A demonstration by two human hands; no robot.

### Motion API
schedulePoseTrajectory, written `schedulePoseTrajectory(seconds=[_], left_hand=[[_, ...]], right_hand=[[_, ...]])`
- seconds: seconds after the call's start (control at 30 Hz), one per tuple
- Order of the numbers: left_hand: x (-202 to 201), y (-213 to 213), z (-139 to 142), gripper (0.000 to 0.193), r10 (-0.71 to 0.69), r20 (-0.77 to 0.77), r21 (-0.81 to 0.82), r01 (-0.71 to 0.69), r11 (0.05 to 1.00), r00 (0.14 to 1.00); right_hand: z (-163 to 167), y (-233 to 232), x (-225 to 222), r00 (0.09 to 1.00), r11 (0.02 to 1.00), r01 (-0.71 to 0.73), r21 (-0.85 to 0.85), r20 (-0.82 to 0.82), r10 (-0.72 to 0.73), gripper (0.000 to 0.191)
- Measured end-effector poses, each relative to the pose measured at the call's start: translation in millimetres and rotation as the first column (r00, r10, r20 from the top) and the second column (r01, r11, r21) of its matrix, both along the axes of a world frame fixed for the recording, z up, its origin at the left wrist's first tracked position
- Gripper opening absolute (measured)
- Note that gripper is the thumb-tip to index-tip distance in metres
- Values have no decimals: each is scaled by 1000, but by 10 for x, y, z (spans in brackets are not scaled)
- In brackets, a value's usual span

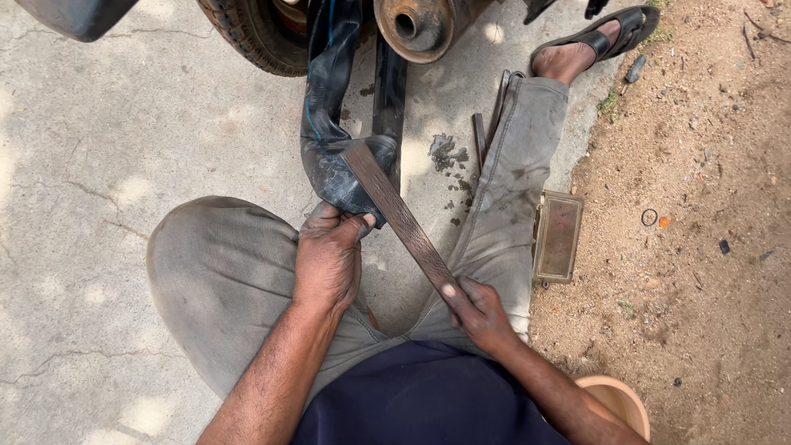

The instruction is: The person scrapes the surface of a motorcycle inner tube with a metal file. Then, the person applies a substance from a red and white tube onto the inner tube.

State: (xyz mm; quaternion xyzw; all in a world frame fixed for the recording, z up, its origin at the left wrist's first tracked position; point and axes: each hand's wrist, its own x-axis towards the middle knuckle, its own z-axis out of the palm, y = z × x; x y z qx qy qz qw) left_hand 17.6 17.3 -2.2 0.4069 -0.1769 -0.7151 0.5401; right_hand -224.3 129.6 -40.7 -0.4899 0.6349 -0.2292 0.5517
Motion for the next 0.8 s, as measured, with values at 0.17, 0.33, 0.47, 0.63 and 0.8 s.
schedulePoseTrajectory(seconds=[0.17, 0.33, 0.47, 0.63, 0.8], left_hand=[[-104, 2, -23, 18, -34, 55, -28, 36, 999, 998], [-40, -37, 48, 31, 36, -4, -30, -36, 999, 999], [32, -63, 34, 31, 64, -66, -39, -67, 997, 996], [-32, -28, -4, 27, 18, 15, -32, -18, 999, 1000], [-81, -6, 77, 21, 21, 22, -68, -20, 997, 1000]], right_hand=[[-32, -786, 549, 987, 979, 116, -168, 126, -95, 48], [34, -841, 258, 994, 975, 77, -209, -65, -93, 46], [78, -75, -133, 999, 999, 1, -45, 51, 2, 50], [29, 65, 197, 997, 994, 78, 75, 14, -79, 46], [89, -874, 630, 981, 974, 149, -170, 149, -124, 48]])
